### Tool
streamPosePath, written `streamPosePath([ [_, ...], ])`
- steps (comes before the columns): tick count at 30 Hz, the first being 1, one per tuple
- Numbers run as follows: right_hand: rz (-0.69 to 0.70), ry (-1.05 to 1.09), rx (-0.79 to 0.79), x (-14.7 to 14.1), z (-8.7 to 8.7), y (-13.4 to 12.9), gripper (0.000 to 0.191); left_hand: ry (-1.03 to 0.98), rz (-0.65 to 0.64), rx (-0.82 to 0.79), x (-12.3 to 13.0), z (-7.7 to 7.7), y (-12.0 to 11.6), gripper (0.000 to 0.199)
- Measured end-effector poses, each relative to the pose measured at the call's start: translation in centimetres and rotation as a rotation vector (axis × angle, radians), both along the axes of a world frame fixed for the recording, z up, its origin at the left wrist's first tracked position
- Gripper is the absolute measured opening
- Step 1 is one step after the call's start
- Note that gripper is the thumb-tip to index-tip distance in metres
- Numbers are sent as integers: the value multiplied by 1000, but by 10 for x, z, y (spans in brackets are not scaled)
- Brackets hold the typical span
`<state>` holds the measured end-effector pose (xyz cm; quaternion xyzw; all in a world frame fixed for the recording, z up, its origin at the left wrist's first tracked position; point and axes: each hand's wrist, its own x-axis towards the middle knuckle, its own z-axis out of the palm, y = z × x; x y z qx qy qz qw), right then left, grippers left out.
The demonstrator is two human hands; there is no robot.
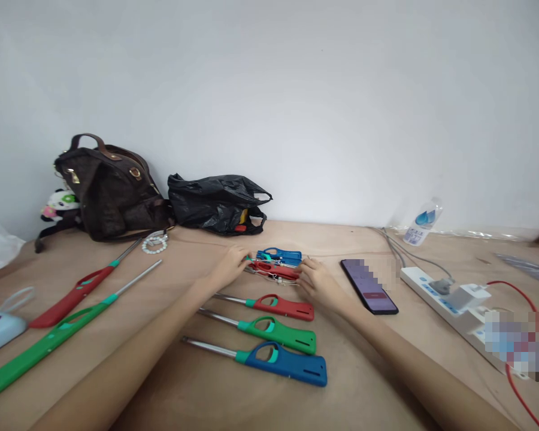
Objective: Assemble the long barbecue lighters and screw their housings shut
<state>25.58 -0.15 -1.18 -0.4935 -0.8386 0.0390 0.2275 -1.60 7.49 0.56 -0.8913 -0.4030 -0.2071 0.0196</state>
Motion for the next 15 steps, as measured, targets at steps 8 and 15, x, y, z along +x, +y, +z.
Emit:
streamPosePath([
  [8, -105, -35, -149, -11, 2, 26, 15, 106, 8, -15, -8, -9, 3, 14],
  [15, -71, -22, -127, -9, 1, 21, 12, 126, -32, -34, -12, -11, 6, 18],
])
